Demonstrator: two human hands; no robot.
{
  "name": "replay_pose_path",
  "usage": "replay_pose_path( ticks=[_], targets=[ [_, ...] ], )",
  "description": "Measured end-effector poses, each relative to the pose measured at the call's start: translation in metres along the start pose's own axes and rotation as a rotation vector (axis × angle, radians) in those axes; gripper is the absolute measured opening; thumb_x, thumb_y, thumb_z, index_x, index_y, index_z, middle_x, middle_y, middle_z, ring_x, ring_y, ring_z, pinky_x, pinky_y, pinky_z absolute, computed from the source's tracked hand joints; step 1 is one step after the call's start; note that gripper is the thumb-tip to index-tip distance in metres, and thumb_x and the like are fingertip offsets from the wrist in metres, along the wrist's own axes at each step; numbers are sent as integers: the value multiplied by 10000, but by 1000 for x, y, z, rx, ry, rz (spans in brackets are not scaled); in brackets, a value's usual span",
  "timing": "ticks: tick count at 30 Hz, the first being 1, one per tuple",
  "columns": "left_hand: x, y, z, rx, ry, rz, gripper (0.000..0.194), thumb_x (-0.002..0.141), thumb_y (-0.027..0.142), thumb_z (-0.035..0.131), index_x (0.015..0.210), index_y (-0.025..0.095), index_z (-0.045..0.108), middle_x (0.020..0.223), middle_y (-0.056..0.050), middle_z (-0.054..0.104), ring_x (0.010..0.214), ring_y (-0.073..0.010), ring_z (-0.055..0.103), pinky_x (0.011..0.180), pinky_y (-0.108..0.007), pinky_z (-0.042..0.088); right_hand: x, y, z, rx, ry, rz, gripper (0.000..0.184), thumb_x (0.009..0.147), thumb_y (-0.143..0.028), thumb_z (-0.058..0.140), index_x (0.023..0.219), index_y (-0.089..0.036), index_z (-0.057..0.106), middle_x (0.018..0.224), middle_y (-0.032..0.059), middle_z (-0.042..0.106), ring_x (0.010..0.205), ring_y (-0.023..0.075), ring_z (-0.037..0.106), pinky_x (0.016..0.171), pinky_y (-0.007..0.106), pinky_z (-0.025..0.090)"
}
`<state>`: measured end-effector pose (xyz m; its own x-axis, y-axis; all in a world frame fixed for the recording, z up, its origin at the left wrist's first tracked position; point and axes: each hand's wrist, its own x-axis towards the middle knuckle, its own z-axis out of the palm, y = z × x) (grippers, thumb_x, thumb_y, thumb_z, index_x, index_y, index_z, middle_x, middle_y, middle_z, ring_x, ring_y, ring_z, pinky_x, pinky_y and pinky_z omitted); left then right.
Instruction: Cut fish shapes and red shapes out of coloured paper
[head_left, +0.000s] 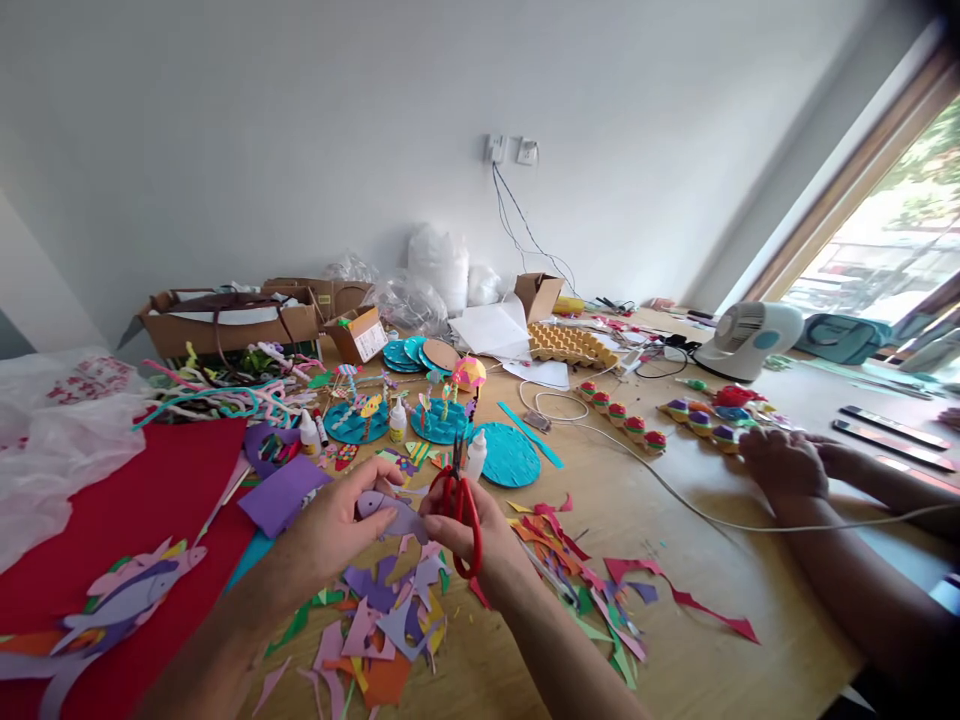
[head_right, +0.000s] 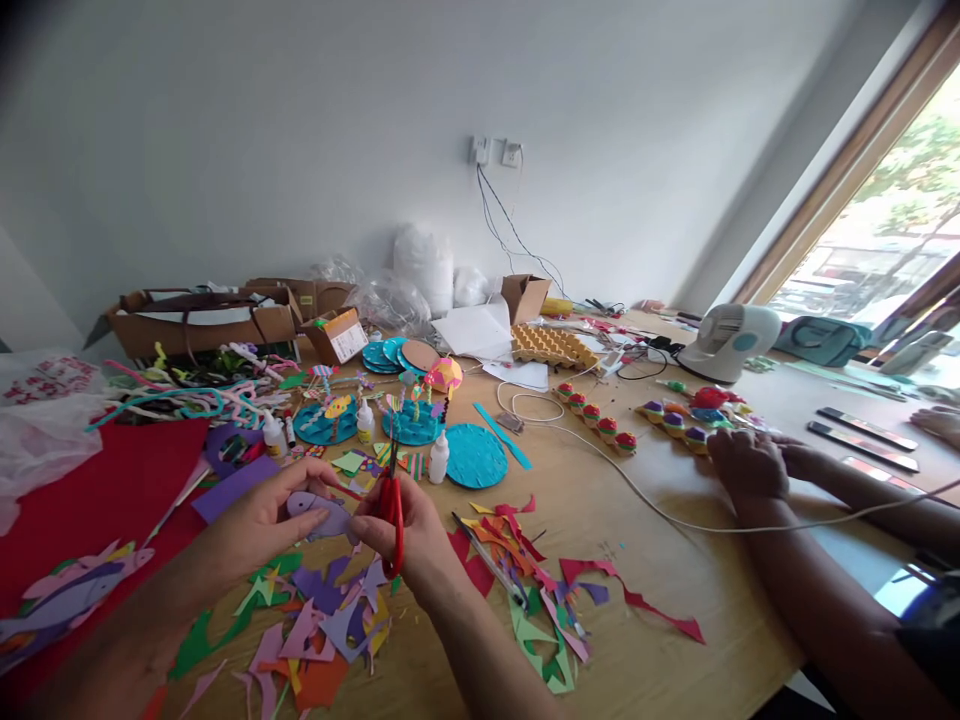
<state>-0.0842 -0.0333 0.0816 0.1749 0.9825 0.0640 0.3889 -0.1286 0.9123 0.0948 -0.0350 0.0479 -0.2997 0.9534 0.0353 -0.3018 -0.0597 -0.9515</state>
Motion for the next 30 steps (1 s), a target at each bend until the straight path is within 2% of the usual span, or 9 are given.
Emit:
replay_pose_path(
  ticks=[3, 7, 9, 11, 16, 20, 22, 26, 30],
  targets=[
    [-4, -6, 4, -2, -3, -24, 214, 727, 260, 600, 941, 243, 604, 685, 50, 562, 604, -156, 518, 555, -235, 380, 2, -1, 4, -2, -1, 61, 343, 565, -229, 815, 762, -190, 537, 650, -46, 582, 578, 116, 504, 570, 233, 383],
    [-17, -10, 14, -322, 38, -78, 325, 810, 447, 592, 1063, 248, 542, 777, 16, 618, 686, -181, 579, 617, -270, 449, 2, 7, 6, 29, 59, 35, 300, 582, -239, 774, 741, -194, 524, 622, -52, 571, 548, 109, 492, 556, 233, 371],
    [-26, -12, 22, -476, 69, -108, 324, 846, 504, 543, 1024, 234, 562, 798, 0, 625, 729, -184, 580, 678, -289, 470, 1, 12, 7, 41, 81, 28, 308, 590, -280, 776, 741, -199, 520, 623, -51, 566, 543, 112, 494, 551, 238, 372],
    [-32, -15, 31, -541, 102, -150, 327, 829, 524, 554, 927, 215, 593, 790, -12, 624, 713, -182, 563, 659, -289, 465, -1, 18, 9, 53, 89, 22, 328, 588, -302, 784, 753, -203, 519, 628, -49, 562, 556, 119, 502, 558, 243, 380],
    [-36, -25, 42, -418, 243, -201, 265, 705, 428, 690, 682, 196, 564, 607, 41, 516, 593, -145, 489, 577, -258, 427, -2, 32, 18, 44, 79, 50, 329, 564, -264, 781, 739, -207, 509, 623, -50, 554, 555, 116, 489, 560, 241, 386],
    [-35, -26, 41, -359, 275, -206, 195, 705, 350, 663, 649, 198, 553, 554, 66, 478, 540, -128, 457, 526, -240, 396, -3, 38, 23, 58, 71, 81, 357, 515, -288, 789, 696, -208, 492, 598, -56, 540, 524, 104, 452, 513, 225, 364],
    [-36, -25, 40, -363, 294, -216, 189, 699, 345, 655, 646, 200, 547, 551, 72, 479, 534, -125, 460, 528, -239, 396, -5, 37, 22, 52, 74, 64, 323, 555, -284, 776, 718, -206, 508, 610, -55, 543, 533, 105, 451, 522, 226, 367],
    [-37, -22, 37, -389, 229, -237, 200, 712, 383, 641, 695, 203, 557, 583, 62, 525, 558, -142, 499, 551, -255, 416, -9, 30, 20, 82, 97, 31, 321, 596, -301, 780, 758, -204, 521, 645, -45, 549, 567, 115, 472, 563, 238, 378],
    [-33, -22, 35, -288, 130, -243, 215, 704, 387, 630, 659, 198, 540, 563, 61, 509, 542, -134, 475, 541, -252, 405, -10, 26, 18, 85, 76, 71, 361, 567, -298, 805, 773, -208, 522, 699, -31, 575, 580, 119, 475, 565, 240, 375]
  ],
)
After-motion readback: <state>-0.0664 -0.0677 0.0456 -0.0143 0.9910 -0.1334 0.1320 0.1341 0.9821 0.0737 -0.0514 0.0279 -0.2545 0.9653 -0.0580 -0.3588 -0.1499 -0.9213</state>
